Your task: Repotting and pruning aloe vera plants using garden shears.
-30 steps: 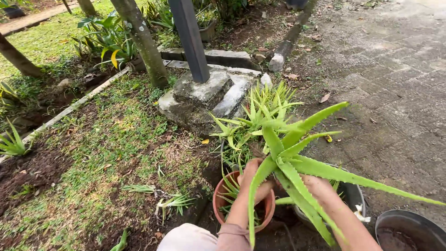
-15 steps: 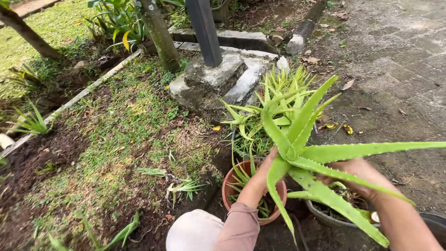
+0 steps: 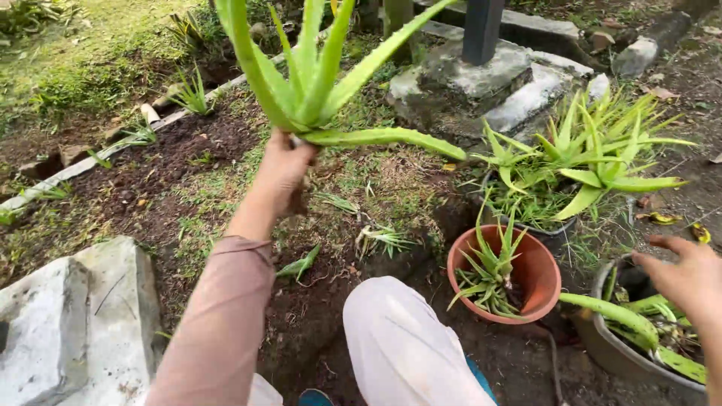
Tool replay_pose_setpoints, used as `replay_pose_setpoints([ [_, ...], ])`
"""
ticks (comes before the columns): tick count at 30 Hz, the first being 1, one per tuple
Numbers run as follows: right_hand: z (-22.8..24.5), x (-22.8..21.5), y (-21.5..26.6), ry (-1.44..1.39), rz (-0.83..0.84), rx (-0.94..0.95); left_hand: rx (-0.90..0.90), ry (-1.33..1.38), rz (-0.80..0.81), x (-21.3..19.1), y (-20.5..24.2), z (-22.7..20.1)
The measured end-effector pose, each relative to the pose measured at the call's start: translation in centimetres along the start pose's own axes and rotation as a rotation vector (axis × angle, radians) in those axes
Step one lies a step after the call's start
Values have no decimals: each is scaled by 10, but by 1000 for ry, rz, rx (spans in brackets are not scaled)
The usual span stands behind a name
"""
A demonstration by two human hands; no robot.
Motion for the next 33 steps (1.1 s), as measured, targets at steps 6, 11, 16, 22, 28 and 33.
replay_pose_setpoints([
  [6, 246, 104, 64, 33, 357, -325, 60, 2, -148, -166, 91, -13],
  [11, 318, 225, 75, 101, 695, -467, 106, 129, -380, -250, 136, 46],
  [16, 287, 325, 31, 117, 916, -204, 442, 356, -617, -301, 136, 124],
  [22, 311, 372, -5, 88, 754, -339, 282, 450, -732, -305, 122, 113],
  [28, 405, 447, 1, 189, 651, -630, 304, 345, -715, -269, 136, 100],
  [33, 412, 513, -10, 594, 439, -923, 252, 325, -713, -274, 156, 114],
])
Point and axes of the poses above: each hand's wrist, its own y-axis away from the middle knuckle, its own x-axis out of the palm, z = x × y, the point moved 10 cm from there along -y, towards the middle knuckle, and after that the axes turned 13 degrees about z, right-handed, at the moved point
